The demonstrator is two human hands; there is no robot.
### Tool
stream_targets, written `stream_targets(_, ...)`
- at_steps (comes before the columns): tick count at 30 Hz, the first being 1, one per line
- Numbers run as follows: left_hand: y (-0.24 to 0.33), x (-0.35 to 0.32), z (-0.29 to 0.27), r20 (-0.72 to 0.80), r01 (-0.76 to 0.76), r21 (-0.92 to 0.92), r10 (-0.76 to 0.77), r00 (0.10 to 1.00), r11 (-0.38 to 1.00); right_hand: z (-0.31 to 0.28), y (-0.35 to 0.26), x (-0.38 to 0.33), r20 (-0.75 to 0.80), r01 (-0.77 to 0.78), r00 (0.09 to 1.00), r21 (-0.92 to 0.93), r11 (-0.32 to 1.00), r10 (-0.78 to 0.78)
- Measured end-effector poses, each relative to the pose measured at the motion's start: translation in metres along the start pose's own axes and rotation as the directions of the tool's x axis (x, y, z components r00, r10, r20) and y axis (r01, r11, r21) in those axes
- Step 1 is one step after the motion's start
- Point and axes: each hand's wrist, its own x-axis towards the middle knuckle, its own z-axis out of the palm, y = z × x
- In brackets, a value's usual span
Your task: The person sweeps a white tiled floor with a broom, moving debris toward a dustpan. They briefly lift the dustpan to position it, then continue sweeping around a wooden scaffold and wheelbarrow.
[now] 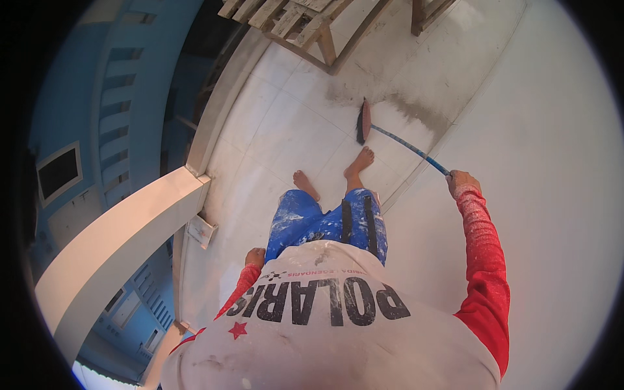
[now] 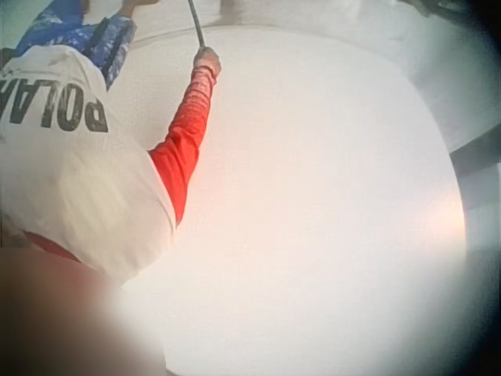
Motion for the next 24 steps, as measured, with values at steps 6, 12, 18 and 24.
stream_targets(6, 0.003, -0.005, 0.023, 0.160, -0.187, 0.126, 0.166, 0.973, 0.974, -0.088, -0.014, -0.044, 0.030, 0.157, 0.987, 0.037, 0.987, -0.158)
stream_targets(12, 0.119, 0.024, -0.082, -0.216, -0.138, -0.312, 0.072, 0.974, 0.940, -0.050, -0.211, 0.052, -0.011, 0.371, 0.927, 0.159, 0.915, -0.374)
stream_targets(18, 0.068, 0.015, -0.166, -0.473, -0.163, -0.543, -0.140, 0.870, 0.824, 0.001, -0.244, 0.100, 0.014, 0.164, 0.984, 0.333, 0.928, -0.179)
stream_targets(24, -0.138, -0.138, 0.012, 0.072, 0.102, 0.406, -0.143, 0.987, 0.908, 0.050, 0.008, 0.012, 0.010, -0.050, 0.999, 0.154, 0.987, 0.049)
